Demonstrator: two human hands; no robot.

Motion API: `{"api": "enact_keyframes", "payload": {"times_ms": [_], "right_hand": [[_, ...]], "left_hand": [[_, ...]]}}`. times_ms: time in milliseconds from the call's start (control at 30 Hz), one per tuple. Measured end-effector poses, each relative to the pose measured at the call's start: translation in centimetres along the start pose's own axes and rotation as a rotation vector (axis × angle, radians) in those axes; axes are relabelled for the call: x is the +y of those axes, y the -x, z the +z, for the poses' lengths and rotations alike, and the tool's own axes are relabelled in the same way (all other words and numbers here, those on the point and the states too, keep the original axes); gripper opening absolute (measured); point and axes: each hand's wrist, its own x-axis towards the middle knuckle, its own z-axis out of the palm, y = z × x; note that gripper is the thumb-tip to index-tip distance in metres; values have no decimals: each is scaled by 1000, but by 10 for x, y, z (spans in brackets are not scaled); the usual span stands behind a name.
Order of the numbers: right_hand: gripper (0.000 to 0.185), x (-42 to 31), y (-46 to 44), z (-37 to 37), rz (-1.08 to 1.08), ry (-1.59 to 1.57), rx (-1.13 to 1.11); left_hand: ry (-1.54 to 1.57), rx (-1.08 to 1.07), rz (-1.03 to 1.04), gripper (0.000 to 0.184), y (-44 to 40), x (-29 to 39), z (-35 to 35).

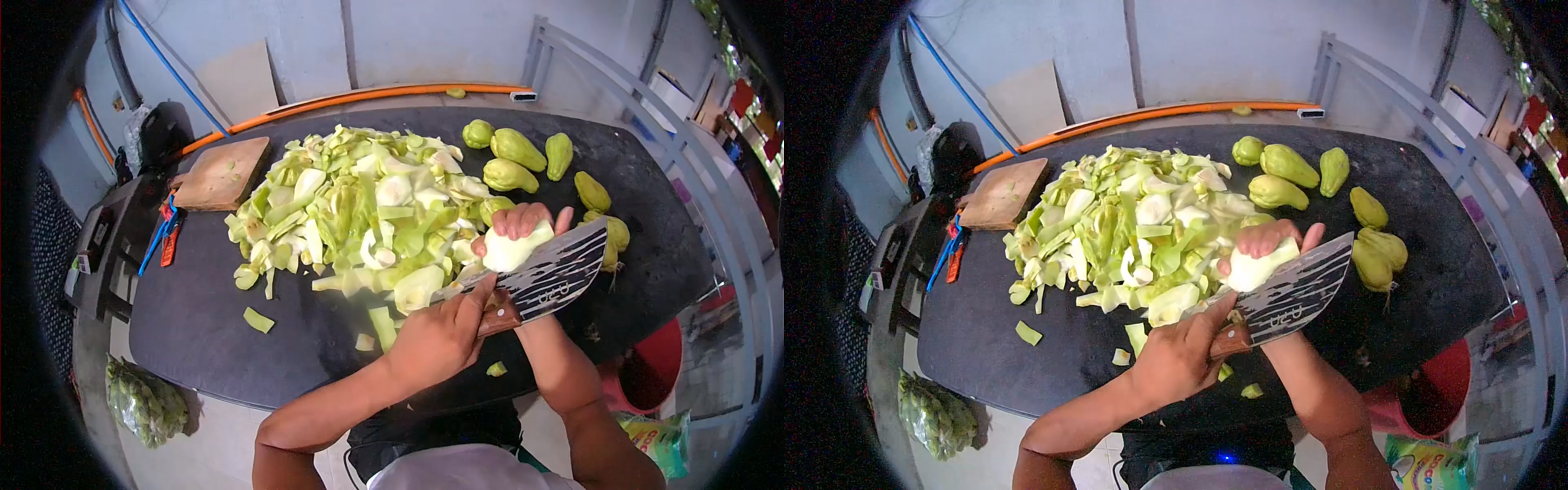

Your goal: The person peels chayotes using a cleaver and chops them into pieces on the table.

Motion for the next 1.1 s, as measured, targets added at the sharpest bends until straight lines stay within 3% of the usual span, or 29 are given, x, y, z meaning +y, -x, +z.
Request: {"api": "enact_keyframes", "payload": {"times_ms": [133, 233, 267, 400, 533, 633, 667, 767, 833, 967, 1100], "right_hand": [[74, 2, -3, -8, -100, 80, -19], [75, 9, 1, 3, 257, -265, 169], [77, 9, 2, 4, 240, -262, 171], [79, 9, 0, -10, -7, -34, -19], [77, 10, 3, 4, -52, 23, 83], [74, 8, 6, 4, -7, 75, 79], [72, 11, 5, -21, -66, 374, 107], [68, 14, 6, -5, -48, 507, 230], [66, 11, 3, -17, 60, 530, 160], [73, 10, -13, 13, 170, 215, 615], [78, 1, -10, 4, 399, 84, 381]], "left_hand": [[27, 5, -31, 70, -1, 3, 0], [-34, -1, -42, 68, 1, -5, 4], [-20, -4, -57, 67, 1, -5, 4], [82, -32, -132, 68, -2, 2, 2], [135, 4, -153, 72, -7, 7, -2], [1, 7, -83, 76, -6, -2, 1], [-64, -9, -88, 77, -7, -2, -1], [-179, -27, -108, 78, -12, -6, -9], [-147, 0, -136, 77, -13, -9, -12], [-57, 160, -263, 67, -15, -29, -14], [-46, 207, -508, 50, -19, -36, -35]]}}
